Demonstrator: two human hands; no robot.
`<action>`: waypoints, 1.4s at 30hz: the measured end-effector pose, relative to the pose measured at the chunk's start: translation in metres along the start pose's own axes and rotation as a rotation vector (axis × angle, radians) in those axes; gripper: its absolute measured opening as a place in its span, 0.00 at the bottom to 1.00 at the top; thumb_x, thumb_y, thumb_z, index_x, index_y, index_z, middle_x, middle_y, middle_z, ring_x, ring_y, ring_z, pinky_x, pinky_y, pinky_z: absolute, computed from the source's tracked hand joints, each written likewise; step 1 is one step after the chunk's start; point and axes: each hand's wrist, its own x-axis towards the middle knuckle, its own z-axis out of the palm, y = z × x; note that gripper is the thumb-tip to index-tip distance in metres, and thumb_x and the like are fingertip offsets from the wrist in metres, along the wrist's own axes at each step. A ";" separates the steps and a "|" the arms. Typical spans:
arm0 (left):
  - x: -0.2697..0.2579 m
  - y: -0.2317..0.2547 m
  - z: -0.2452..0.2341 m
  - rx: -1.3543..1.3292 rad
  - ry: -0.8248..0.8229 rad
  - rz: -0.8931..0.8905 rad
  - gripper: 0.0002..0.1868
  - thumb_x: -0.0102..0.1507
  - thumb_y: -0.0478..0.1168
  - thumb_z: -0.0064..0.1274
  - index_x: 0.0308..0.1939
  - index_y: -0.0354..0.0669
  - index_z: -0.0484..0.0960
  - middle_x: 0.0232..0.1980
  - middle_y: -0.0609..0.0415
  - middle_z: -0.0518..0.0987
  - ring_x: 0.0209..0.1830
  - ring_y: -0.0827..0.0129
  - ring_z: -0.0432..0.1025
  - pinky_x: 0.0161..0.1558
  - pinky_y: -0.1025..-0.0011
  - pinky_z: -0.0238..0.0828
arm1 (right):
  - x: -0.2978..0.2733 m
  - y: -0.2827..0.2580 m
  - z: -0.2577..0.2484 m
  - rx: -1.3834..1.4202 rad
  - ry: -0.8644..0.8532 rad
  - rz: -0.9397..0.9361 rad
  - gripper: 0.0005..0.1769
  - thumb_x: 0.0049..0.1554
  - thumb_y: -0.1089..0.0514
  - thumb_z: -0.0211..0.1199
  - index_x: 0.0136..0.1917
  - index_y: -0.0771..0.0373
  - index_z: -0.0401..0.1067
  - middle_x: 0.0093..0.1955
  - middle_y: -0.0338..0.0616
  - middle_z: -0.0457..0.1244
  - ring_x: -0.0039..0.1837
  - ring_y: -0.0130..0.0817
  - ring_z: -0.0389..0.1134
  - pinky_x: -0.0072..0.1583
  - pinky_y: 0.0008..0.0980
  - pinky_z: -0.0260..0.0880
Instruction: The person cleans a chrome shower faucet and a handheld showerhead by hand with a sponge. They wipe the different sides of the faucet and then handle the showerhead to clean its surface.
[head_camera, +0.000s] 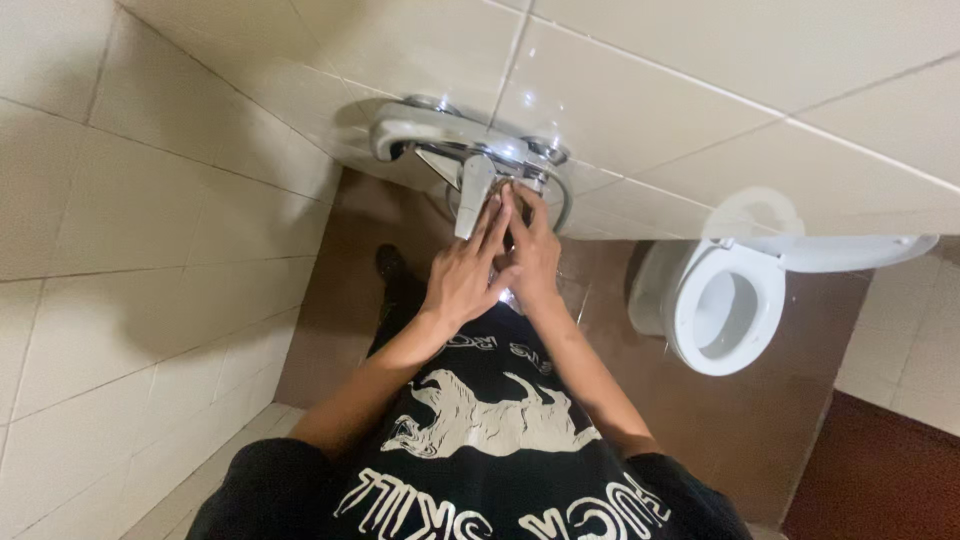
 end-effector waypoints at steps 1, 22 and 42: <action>0.005 0.002 0.003 0.017 0.059 0.048 0.49 0.65 0.58 0.52 0.82 0.47 0.44 0.82 0.42 0.54 0.68 0.40 0.67 0.58 0.54 0.73 | 0.000 0.003 -0.003 0.011 -0.018 0.048 0.42 0.48 0.66 0.69 0.75 0.54 0.65 0.73 0.50 0.58 0.65 0.53 0.68 0.57 0.41 0.74; 0.014 0.028 0.005 -0.065 0.092 0.011 0.48 0.68 0.56 0.49 0.82 0.46 0.39 0.82 0.43 0.57 0.63 0.40 0.72 0.56 0.53 0.74 | -0.006 0.018 -0.001 -0.056 0.079 0.002 0.27 0.64 0.59 0.59 0.76 0.57 0.65 0.75 0.51 0.57 0.68 0.55 0.67 0.63 0.46 0.72; 0.033 0.046 -0.006 -0.044 -0.031 -0.014 0.51 0.66 0.59 0.51 0.82 0.48 0.36 0.84 0.44 0.53 0.63 0.40 0.72 0.55 0.55 0.77 | 0.005 0.007 -0.032 -0.106 -0.010 0.086 0.30 0.61 0.57 0.59 0.75 0.62 0.64 0.74 0.54 0.56 0.72 0.55 0.58 0.70 0.48 0.61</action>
